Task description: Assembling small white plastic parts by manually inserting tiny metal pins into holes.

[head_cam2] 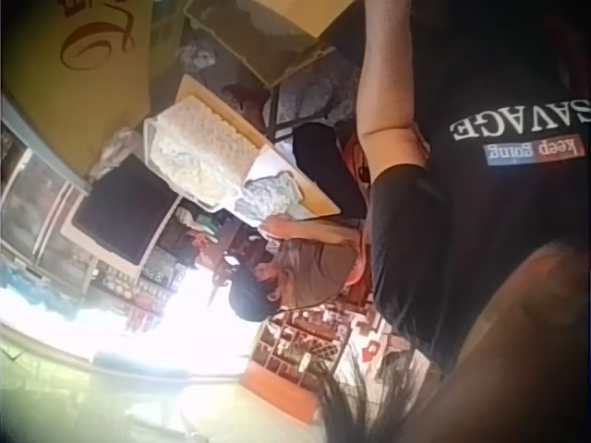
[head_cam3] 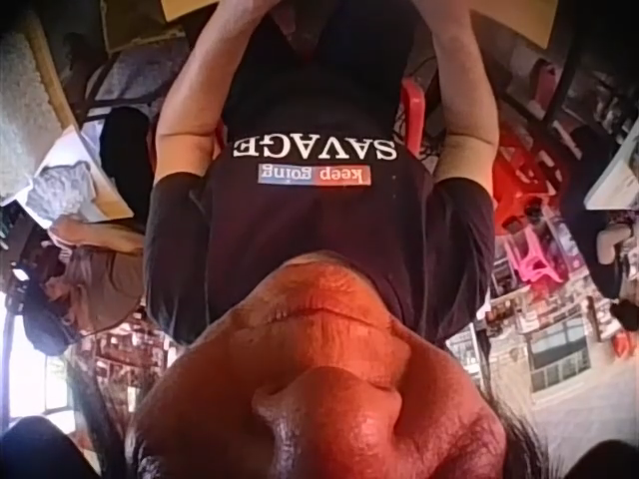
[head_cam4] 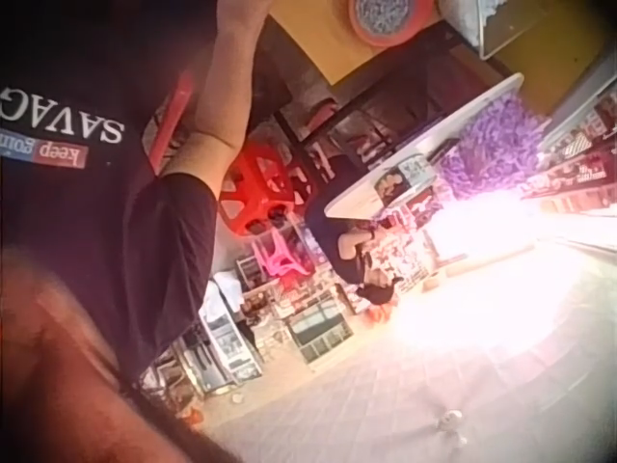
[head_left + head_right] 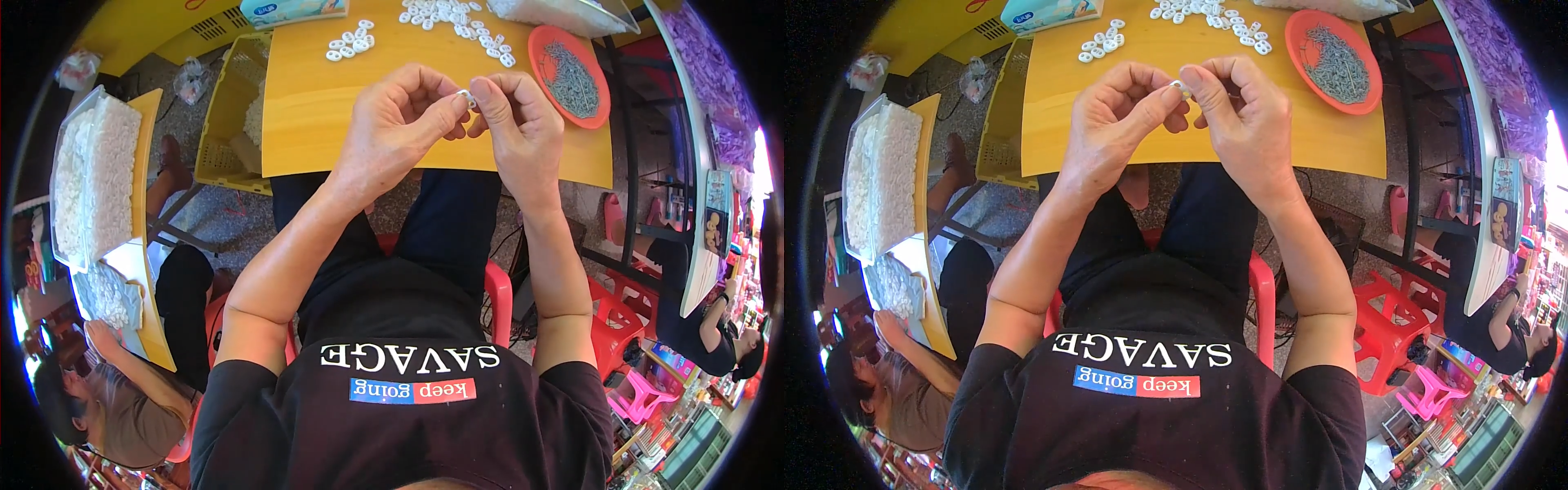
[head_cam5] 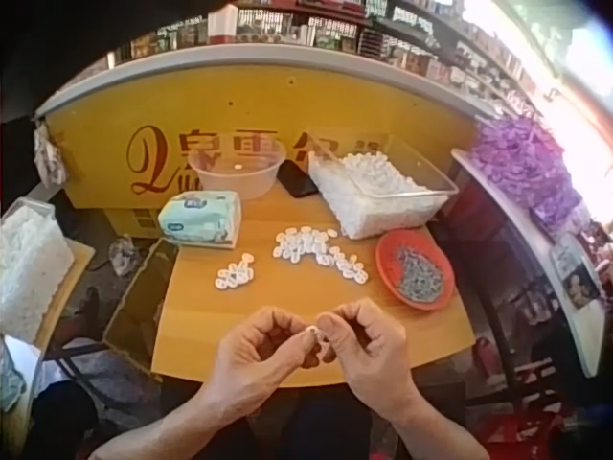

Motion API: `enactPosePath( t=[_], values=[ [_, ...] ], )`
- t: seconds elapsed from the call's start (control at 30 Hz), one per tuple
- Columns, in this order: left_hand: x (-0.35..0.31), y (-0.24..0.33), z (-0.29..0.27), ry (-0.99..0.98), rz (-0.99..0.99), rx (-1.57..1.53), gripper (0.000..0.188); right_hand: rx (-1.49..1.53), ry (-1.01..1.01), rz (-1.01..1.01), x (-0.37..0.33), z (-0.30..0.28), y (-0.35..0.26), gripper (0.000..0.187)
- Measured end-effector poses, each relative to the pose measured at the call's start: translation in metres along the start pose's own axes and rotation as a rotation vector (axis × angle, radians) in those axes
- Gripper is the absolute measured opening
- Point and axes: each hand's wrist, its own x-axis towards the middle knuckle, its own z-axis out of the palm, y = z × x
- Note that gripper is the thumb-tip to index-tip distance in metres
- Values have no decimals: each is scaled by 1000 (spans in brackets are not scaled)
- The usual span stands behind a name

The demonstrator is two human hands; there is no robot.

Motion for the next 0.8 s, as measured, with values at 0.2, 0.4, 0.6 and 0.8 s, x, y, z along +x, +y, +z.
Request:
enactPosePath(
  t=[0.2, 0.4, 0.6, 0.8],
  values=[
    [-1, -2, 3, 49, 27, 63, 16, -197, 19, -131, 0, 2, 4, 16],
    [5, -6, 0, 43, -6, 49, 21, 33, 9, 68, 4, 8, 8, 20],
    [10, -7, -2, 6, -6, -89, 19, 291, -9, 201, 8, -1, 15, 23],
    [8, -4, -2, 4, -6, -95, 18, 295, -10, 161, 7, 4, 11, 23]
  ],
)
